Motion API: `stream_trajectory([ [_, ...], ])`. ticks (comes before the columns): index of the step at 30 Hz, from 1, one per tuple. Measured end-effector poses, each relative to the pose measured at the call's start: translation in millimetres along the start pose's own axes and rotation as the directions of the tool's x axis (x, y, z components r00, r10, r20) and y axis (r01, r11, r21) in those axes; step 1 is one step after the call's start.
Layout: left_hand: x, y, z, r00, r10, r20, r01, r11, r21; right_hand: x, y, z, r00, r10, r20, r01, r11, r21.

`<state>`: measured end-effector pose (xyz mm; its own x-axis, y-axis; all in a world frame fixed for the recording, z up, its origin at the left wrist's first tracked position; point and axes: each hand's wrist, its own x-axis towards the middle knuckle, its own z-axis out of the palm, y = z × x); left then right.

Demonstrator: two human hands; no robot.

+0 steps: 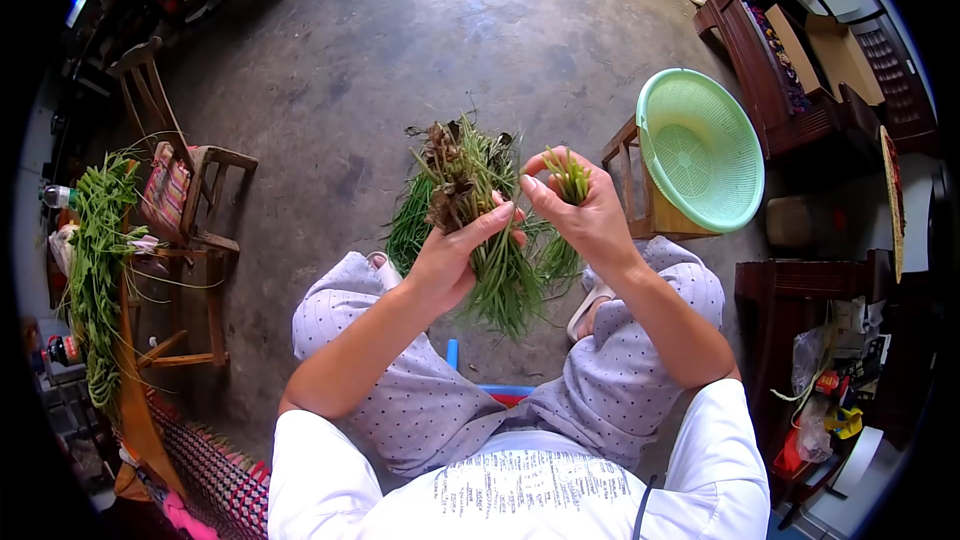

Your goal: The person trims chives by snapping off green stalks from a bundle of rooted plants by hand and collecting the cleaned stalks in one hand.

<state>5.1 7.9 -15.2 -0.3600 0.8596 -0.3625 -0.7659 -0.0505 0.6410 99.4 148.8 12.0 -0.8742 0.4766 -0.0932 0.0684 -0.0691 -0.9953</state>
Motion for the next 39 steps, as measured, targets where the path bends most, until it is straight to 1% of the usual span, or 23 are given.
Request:
stream_trajectory([
  [1,-0.4,0.4,0.9,0.999,0.023,-0.024,-0.022,0.999,0.050,0.6,2.5,1.3,1.000,0.000,0.000,0.000,1.000,0.000],
  [3,1.1,-1.2,-1.8,1.000,0.029,-0.005,-0.029,0.999,0.038,1.8,6.1,5.4,0.999,-0.042,-0.021,0.043,0.997,0.070],
  [5,2.7,-2.4,-5.0,0.999,0.034,0.013,-0.035,0.999,0.027,0.9,-3.7,0.9,0.999,-0.022,-0.027,0.024,0.998,0.060],
  [7,4.3,-2.4,-7.6,1.000,0.013,-0.026,-0.013,1.000,0.019,0.7,-9.7,-5.8,1.000,-0.002,-0.031,0.004,0.999,0.049],
  [9,5.1,-3.4,-10.2,0.998,0.011,-0.065,-0.011,1.000,0.011,1.0,-11.6,-13.8,0.992,-0.014,-0.125,0.024,0.997,0.076],
  [11,5.5,-5.4,-13.5,0.975,0.073,-0.209,-0.034,0.982,0.186,3.2,-12.0,-23.0,0.990,-0.050,-0.133,0.062,0.994,0.087],
  [13,9.5,-5.0,-22.9,0.956,0.016,-0.294,0.029,0.989,0.147,3.3,-13.7,-33.6,0.991,-0.014,-0.130,0.058,0.937,0.345],
  [14,17.1,-9.3,-37.7,0.941,-0.004,-0.339,0.038,0.995,0.095,3.3,-13.8,-43.9,0.995,-0.084,-0.059,0.101,0.913,0.395],
  [15,21.0,-8.6,-42.4,0.924,-0.026,-0.382,0.045,0.998,0.041,3.4,-17.0,-49.5,0.995,-0.085,-0.058,0.101,0.913,0.395],
  [16,21.7,-9.4,-45.7,0.896,-0.017,-0.443,0.030,0.999,0.023,3.2,-22.7,-53.8,0.994,-0.108,-0.011,0.099,0.863,0.495],
  [17,22.3,-8.6,-48.6,0.897,-0.015,-0.442,0.028,0.999,0.023,2.6,-26.6,-57.2,0.990,-0.136,0.032,0.091,0.804,0.588],
  [19,24.0,-5.8,-53.5,0.943,0.015,-0.333,-0.004,0.999,0.034,1.3,-26.9,-60.0,0.989,-0.136,0.054,0.079,0.808,0.584],
  [21,22.9,-3.4,-47.1,0.959,-0.013,-0.283,0.016,1.000,0.011,0.2,-21.4,-56.5,0.997,-0.026,-0.077,0.043,0.974,0.222],
  [22,17.2,1.3,-34.2,0.975,-0.004,-0.220,0.027,0.995,0.100,-0.8,-18.9,-52.5,0.997,-0.006,-0.081,0.018,0.988,0.152],
  [23,11.3,5.5,-21.1,0.988,-0.002,-0.156,0.032,0.982,0.188,-1.5,-16.3,-47.6,0.996,-0.004,-0.085,0.017,0.988,0.154],
  [25,5.4,3.9,-7.4,0.991,0.012,-0.130,0.015,0.979,0.205,-2.7,-12.5,-38.0,0.992,0.034,-0.118,-0.029,0.999,0.042],
  [27,6.5,-0.2,-6.3,0.996,0.069,0.053,-0.082,0.955,0.286,-4.1,-9.8,-32.0,0.993,0.038,-0.115,-0.034,0.999,0.043],
  [28,8.2,-3.4,-8.5,0.994,0.075,0.084,-0.096,0.955,0.280,-3.5,-5.4,-29.6,0.994,0.023,-0.102,-0.021,1.000,0.021],
  [31,7.6,-3.7,-7.3,0.997,0.069,0.032,-0.076,0.930,0.359,-4.2,-1.9,-22.4,0.996,0.009,-0.084,-0.012,0.999,-0.043],
  [34,6.7,-0.4,-4.5,0.995,0.094,0.009,-0.090,0.907,0.412,-6.9,-2.0,-14.5,0.999,-0.015,0.049,0.019,0.997,-0.079],
  [35,6.7,0.2,-4.8,0.995,0.095,0.008,-0.090,0.907,0.412,-7.6,-1.6,-15.1,0.999,-0.014,0.050,0.018,0.997,-0.079],
  [37,6.8,0.6,-5.6,0.990,0.137,0.017,-0.127,0.856,0.501,-9.3,-0.1,-18.6,0.993,0.016,0.120,0.024,0.947,-0.320],
  [39,5.1,-2.2,-5.8,0.989,0.146,-0.001,-0.127,0.864,0.487,-10.2,0.7,-20.0,0.992,0.009,0.122,0.034,0.938,-0.346],
])
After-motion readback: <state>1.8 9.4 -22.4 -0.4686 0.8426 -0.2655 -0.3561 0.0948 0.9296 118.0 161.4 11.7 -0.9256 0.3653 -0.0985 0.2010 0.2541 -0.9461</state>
